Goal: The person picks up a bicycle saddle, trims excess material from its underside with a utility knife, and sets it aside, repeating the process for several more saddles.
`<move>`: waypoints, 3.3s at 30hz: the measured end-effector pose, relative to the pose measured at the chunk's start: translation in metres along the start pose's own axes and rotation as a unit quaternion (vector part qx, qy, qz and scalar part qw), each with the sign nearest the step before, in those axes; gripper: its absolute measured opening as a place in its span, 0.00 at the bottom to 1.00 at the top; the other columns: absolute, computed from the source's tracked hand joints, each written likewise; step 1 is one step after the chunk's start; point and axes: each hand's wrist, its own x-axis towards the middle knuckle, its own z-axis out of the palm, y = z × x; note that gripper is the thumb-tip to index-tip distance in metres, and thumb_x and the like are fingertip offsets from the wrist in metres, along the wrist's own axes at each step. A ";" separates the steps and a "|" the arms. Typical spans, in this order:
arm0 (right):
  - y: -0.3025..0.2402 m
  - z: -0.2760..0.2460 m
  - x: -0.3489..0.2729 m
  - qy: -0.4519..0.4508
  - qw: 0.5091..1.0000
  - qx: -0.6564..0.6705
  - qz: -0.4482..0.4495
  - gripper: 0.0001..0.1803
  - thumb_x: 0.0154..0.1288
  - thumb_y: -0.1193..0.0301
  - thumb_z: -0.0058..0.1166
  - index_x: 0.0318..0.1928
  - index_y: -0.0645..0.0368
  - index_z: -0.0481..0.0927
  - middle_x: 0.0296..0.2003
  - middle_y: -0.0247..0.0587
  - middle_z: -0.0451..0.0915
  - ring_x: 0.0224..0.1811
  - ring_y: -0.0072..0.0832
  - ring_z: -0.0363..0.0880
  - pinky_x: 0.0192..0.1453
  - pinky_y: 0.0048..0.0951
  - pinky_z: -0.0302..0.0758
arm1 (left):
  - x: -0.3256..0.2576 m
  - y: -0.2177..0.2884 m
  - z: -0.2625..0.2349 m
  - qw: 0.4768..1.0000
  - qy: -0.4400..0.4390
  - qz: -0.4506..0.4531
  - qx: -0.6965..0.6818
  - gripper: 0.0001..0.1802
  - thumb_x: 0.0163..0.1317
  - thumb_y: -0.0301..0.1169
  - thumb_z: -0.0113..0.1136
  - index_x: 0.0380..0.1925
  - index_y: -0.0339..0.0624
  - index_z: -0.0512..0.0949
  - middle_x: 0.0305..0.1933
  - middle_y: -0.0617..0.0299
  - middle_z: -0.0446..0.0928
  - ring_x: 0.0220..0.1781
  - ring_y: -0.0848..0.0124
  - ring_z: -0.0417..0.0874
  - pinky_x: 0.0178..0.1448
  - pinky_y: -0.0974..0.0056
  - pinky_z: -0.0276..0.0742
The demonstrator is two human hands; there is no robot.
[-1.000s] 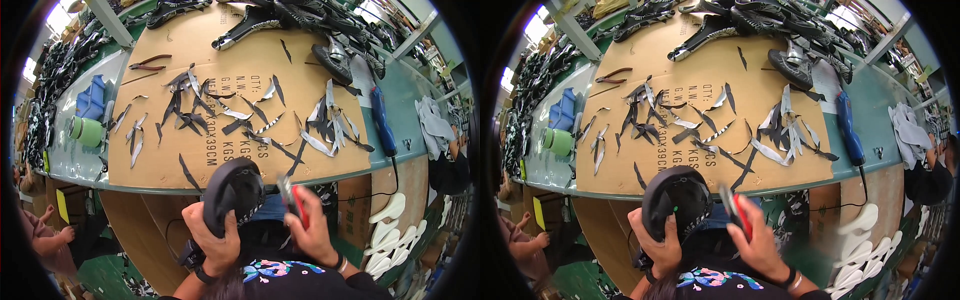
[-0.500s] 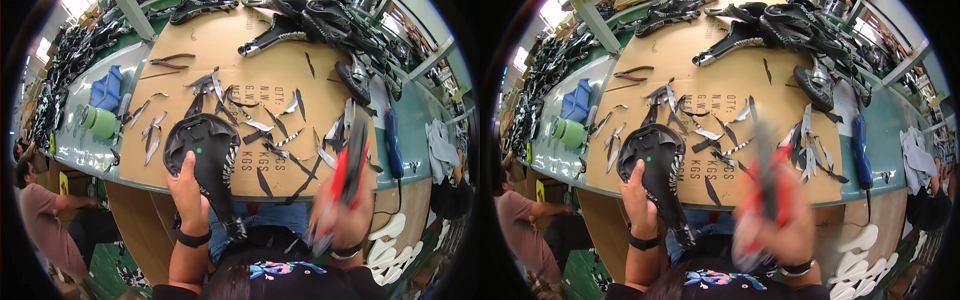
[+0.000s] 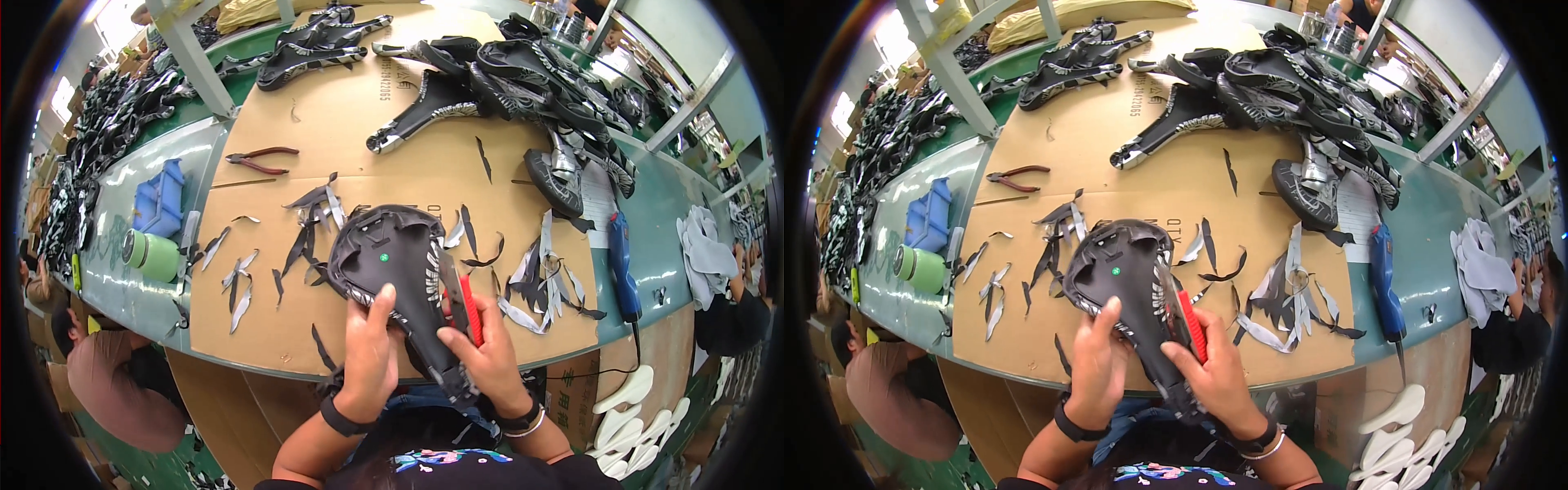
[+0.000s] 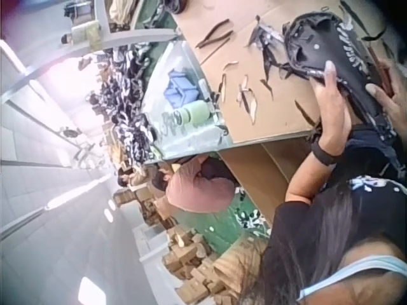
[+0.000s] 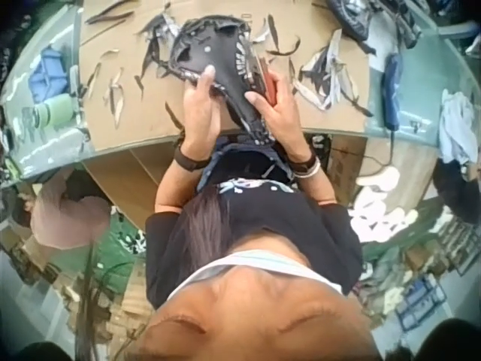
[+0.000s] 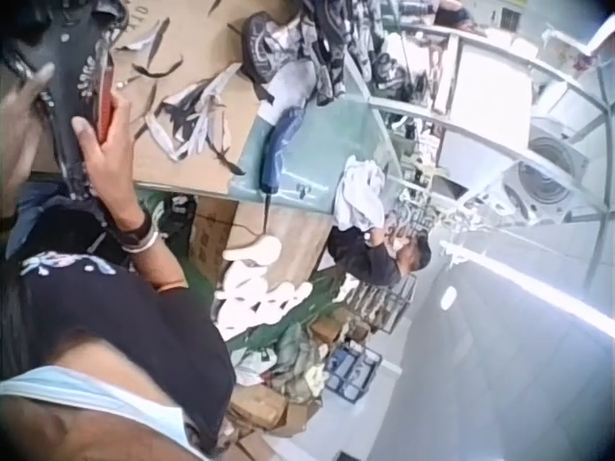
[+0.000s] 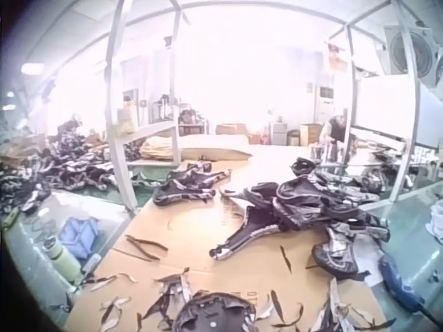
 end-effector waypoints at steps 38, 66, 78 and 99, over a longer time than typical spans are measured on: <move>-0.065 -0.013 0.004 -0.142 0.841 -0.519 0.059 0.33 0.64 0.76 0.57 0.69 0.55 0.63 0.39 0.57 0.80 0.31 0.50 0.80 0.33 0.42 0.75 | 0.026 0.045 -0.023 0.597 -0.254 0.335 0.683 0.26 0.29 0.44 0.80 0.33 0.52 0.85 0.46 0.63 0.72 0.66 0.48 0.63 0.62 0.37 0.53; -0.006 -0.031 -0.010 -0.048 0.991 -0.093 0.085 0.40 0.57 0.75 0.66 0.67 0.62 0.58 0.39 0.37 0.77 0.36 0.23 0.78 0.44 0.26 0.77 | 0.018 -0.017 0.006 0.776 -0.104 0.250 0.569 0.06 0.52 0.30 0.65 0.23 0.41 0.79 0.21 0.60 0.77 0.29 0.61 0.76 0.37 0.56 0.70; -0.012 0.006 -0.018 0.033 0.997 0.003 -0.067 0.17 0.63 0.75 0.62 0.46 0.62 0.67 0.45 0.43 0.79 0.41 0.24 0.78 0.46 0.25 0.75 | -0.053 -0.026 -0.026 0.930 -0.179 0.106 0.302 0.26 0.67 0.33 0.60 0.57 0.30 0.62 0.43 0.53 0.79 0.44 0.69 0.80 0.48 0.66 0.77; 0.063 -0.044 -0.034 0.258 0.944 0.194 0.063 0.17 0.64 0.76 0.52 0.51 0.64 0.66 0.29 0.44 0.76 0.22 0.26 0.76 0.27 0.27 0.79 | 0.295 0.049 0.114 0.564 -0.210 0.316 0.734 0.45 0.54 0.38 0.65 0.68 0.28 0.56 0.68 0.33 0.61 0.71 0.48 0.63 0.75 0.57 0.58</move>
